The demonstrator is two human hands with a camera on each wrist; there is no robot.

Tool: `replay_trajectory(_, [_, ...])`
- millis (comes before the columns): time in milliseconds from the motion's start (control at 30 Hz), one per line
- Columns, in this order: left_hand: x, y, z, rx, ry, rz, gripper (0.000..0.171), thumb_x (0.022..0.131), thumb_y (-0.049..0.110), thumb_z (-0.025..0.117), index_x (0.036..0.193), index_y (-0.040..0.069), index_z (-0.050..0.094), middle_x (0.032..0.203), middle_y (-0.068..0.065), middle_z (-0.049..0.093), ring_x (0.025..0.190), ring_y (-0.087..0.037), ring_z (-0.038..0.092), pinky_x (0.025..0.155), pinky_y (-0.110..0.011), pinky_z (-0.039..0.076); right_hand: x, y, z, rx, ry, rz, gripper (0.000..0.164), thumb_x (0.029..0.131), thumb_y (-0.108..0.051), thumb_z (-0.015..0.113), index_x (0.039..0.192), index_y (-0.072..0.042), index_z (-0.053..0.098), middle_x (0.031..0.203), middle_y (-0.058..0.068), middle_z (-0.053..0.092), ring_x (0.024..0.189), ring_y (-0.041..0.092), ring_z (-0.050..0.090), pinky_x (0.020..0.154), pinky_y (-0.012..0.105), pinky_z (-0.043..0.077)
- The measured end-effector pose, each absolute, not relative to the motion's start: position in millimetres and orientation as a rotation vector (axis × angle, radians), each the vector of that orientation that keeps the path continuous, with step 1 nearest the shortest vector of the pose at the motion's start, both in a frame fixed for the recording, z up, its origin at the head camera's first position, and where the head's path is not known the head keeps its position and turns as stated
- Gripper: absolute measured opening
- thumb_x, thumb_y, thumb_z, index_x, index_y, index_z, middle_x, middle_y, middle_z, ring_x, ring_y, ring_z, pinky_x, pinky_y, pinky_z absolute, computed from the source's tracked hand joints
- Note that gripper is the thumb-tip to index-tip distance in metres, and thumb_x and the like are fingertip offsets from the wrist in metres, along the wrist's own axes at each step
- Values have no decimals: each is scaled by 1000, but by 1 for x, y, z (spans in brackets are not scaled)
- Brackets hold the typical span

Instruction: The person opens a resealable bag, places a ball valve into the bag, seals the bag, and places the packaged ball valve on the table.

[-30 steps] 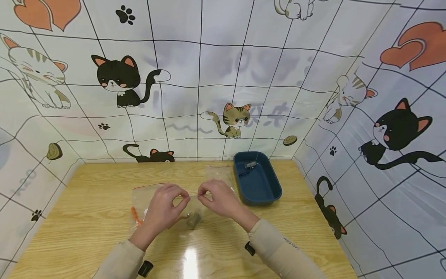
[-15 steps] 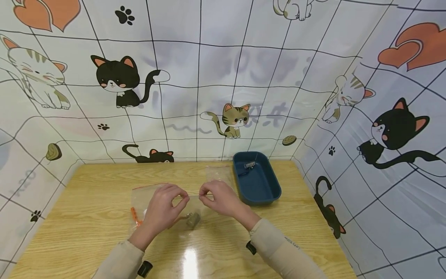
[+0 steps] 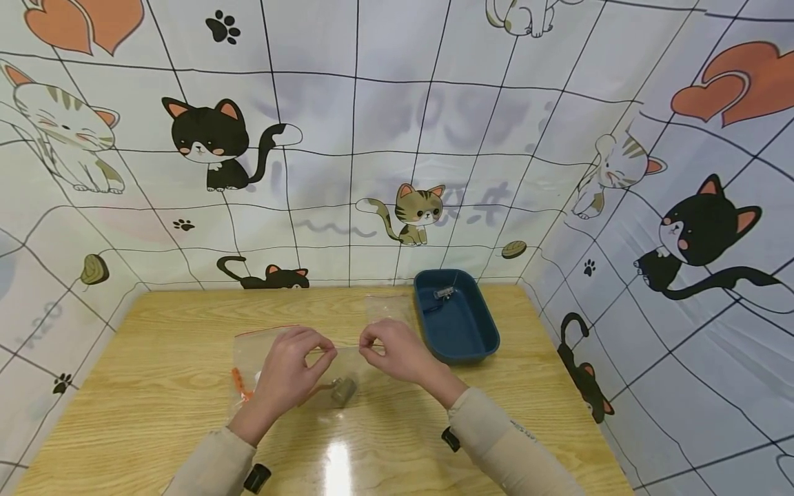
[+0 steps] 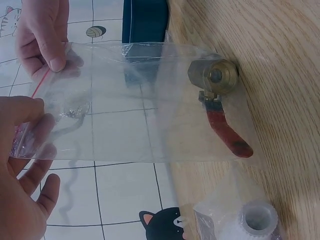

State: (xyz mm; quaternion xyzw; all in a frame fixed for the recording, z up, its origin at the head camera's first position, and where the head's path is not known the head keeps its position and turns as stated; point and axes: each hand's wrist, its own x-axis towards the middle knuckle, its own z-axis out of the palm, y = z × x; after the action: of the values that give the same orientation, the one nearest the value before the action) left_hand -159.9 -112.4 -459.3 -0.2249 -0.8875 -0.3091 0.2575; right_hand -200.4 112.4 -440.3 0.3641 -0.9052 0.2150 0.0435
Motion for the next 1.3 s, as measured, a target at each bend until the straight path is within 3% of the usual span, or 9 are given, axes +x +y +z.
replay_trajectory(1167, [-158, -112, -460, -604, -2420, -870, 7, 81, 21, 79, 81, 23, 72, 80, 10, 71, 91, -17, 65, 88, -43, 49, -201, 129, -445, 1059, -2804, 566, 6, 92, -23, 63, 88, -26, 65, 88, -13, 65, 86, 6, 61, 77, 25, 51])
replay_trajectory(1300, [-159, -112, -460, -601, -2413, -869, 8, 80, 21, 79, 80, 22, 72, 79, 10, 71, 89, -17, 65, 87, -43, 50, -201, 133, -445, 1042, -2829, 627, 7, 93, -21, 63, 88, -25, 64, 90, -12, 66, 88, 11, 63, 77, 26, 51])
